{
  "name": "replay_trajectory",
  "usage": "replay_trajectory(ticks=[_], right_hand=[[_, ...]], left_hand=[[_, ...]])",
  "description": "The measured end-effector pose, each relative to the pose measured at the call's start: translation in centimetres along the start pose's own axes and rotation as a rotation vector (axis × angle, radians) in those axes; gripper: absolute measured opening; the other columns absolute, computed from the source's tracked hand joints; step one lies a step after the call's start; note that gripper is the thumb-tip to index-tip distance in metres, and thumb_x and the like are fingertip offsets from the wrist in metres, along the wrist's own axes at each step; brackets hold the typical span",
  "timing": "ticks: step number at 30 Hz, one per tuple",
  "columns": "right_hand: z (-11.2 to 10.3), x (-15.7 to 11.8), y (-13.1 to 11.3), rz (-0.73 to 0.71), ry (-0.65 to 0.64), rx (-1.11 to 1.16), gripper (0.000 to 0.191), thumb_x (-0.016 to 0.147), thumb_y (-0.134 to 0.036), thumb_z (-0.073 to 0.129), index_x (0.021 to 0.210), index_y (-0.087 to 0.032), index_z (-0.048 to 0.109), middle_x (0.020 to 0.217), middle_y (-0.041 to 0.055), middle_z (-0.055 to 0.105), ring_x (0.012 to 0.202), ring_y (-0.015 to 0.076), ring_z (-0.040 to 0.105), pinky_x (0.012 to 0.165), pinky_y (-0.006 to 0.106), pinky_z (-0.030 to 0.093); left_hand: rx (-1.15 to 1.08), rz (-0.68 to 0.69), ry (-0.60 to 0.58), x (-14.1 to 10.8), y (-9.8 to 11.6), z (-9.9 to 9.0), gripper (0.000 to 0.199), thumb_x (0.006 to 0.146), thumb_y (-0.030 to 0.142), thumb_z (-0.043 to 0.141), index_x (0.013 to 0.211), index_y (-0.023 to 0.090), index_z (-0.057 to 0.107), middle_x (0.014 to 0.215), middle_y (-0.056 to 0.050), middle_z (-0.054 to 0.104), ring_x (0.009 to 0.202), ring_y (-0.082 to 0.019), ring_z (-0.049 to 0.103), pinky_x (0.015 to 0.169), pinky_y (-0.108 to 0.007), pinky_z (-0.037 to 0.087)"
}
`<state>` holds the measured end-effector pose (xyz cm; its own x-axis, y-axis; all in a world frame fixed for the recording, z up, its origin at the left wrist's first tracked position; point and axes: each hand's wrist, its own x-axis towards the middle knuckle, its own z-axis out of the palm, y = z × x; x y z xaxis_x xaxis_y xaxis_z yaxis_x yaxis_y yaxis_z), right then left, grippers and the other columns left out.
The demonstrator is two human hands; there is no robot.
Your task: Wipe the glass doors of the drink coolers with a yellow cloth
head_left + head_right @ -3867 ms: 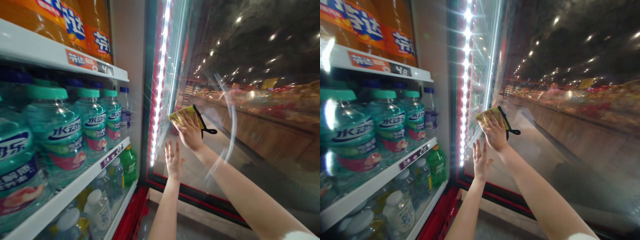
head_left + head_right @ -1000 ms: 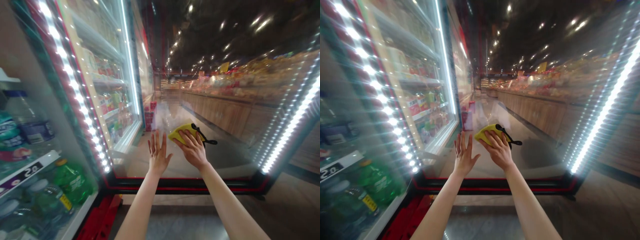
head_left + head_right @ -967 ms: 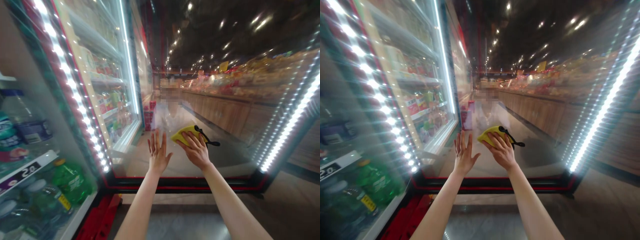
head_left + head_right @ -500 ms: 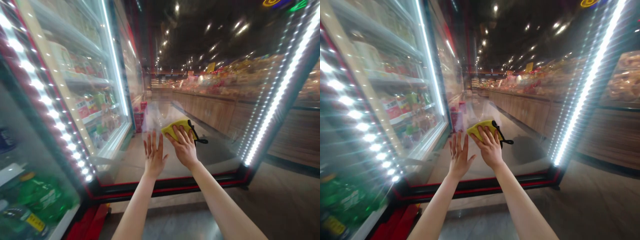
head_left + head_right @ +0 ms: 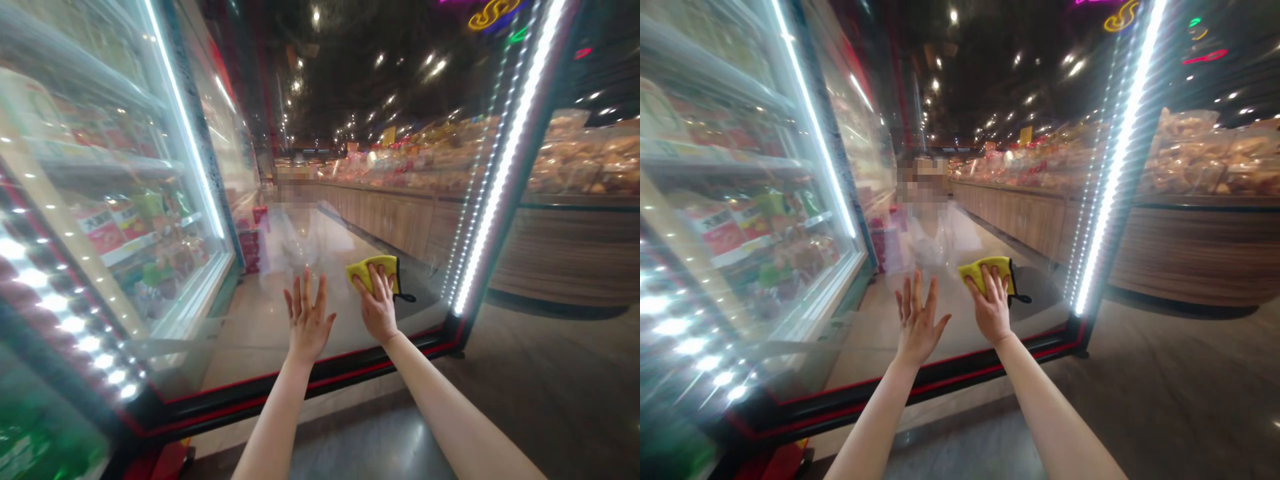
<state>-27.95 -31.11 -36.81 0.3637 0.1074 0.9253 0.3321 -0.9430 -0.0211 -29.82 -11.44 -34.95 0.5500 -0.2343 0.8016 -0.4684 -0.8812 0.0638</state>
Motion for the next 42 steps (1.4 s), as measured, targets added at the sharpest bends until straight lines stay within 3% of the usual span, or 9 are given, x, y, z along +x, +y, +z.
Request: replay_trajectory(ticks=[4,8,13,18,21,28,32,36,42], right_hand=[[-1.5,3.5,-1.3,-0.134,-0.161,-0.020,0.061,0.095,-0.011,0.051,0.149,-0.040,0.053,0.164,0.0045,0.042,0.156,0.0308,0.029,0.123,0.061,0.031],[-3.0,6.1,1.4,0.079,-0.029,-0.069,0.063,0.097,-0.014,0.047,0.156,-0.036,0.044,0.169,0.0058,0.032,0.157,0.0323,0.025,0.123,0.065,0.028],[-0.7,1.8,2.5,0.274,0.164,0.000,0.068,0.099,-0.016,0.042,0.163,-0.031,0.027,0.173,0.0106,0.015,0.159,0.0343,0.017,0.119,0.070,0.031],[0.4,1.3,0.2,0.052,-0.020,0.003,0.067,0.096,-0.009,0.047,0.156,-0.037,0.042,0.173,0.0057,0.019,0.160,0.0343,0.011,0.122,0.067,0.027],[-0.9,3.6,1.8,-0.013,-0.081,-0.027,0.067,0.095,-0.009,0.051,0.152,-0.043,0.047,0.170,0.0012,0.030,0.159,0.0308,0.018,0.126,0.063,0.023],[-1.3,1.3,7.3,0.360,0.209,0.015,0.066,0.099,-0.014,0.040,0.161,-0.033,0.031,0.173,0.0082,0.016,0.160,0.0323,0.015,0.120,0.068,0.032],[0.0,-1.3,4.5,0.197,0.128,0.039,0.068,0.097,-0.006,0.040,0.160,-0.032,0.036,0.173,0.0087,0.016,0.161,0.0325,0.008,0.121,0.066,0.032],[-1.0,1.2,4.0,-0.036,-0.053,0.046,0.064,0.096,-0.008,0.048,0.151,-0.041,0.049,0.170,0.0014,0.030,0.160,0.0279,0.017,0.125,0.059,0.028],[-1.8,1.8,9.4,0.361,0.172,0.027,0.061,0.100,-0.021,0.049,0.159,-0.031,0.038,0.172,0.0089,0.022,0.160,0.0328,0.015,0.122,0.069,0.026]], left_hand=[[0.023,-0.012,0.004,0.1,0.9,0.6,0.114,0.081,0.026,0.081,0.166,0.026,0.006,0.172,-0.018,0.012,0.158,-0.037,0.003,0.125,-0.066,0.017],[0.038,0.004,0.026,0.2,1.2,0.6,0.119,0.077,0.022,0.085,0.166,0.026,0.006,0.171,-0.020,0.018,0.158,-0.038,0.006,0.125,-0.066,0.017],[0.048,0.031,0.036,0.1,0.7,0.6,0.117,0.082,0.027,0.080,0.166,0.024,-0.001,0.172,-0.018,0.013,0.158,-0.036,0.006,0.126,-0.063,0.019],[0.035,0.032,0.049,0.3,1.2,1.1,0.112,0.087,0.030,0.076,0.166,0.023,-0.003,0.172,-0.018,0.005,0.158,-0.036,0.005,0.126,-0.063,0.019],[0.024,0.049,0.040,0.4,1.8,1.4,0.115,0.084,0.026,0.079,0.166,0.027,-0.001,0.172,-0.016,0.008,0.158,-0.036,0.007,0.126,-0.064,0.018],[-0.008,0.109,-0.022,-0.2,3.2,2.3,0.115,0.083,0.021,0.079,0.165,0.031,-0.001,0.173,-0.014,0.004,0.158,-0.038,0.010,0.126,-0.064,0.022],[-0.021,0.154,-0.050,-0.5,4.2,3.2,0.111,0.085,0.021,0.076,0.165,0.030,0.001,0.173,-0.012,0.004,0.158,-0.036,0.011,0.126,-0.061,0.024],[-0.042,0.148,-0.054,-0.4,5.5,3.9,0.110,0.085,0.020,0.075,0.166,0.029,0.001,0.172,-0.013,0.009,0.158,-0.036,0.010,0.126,-0.062,0.023],[-0.055,0.168,-0.081,-0.4,7.0,4.1,0.108,0.084,0.019,0.077,0.166,0.029,0.006,0.172,-0.012,0.011,0.159,-0.034,0.008,0.127,-0.062,0.021]])
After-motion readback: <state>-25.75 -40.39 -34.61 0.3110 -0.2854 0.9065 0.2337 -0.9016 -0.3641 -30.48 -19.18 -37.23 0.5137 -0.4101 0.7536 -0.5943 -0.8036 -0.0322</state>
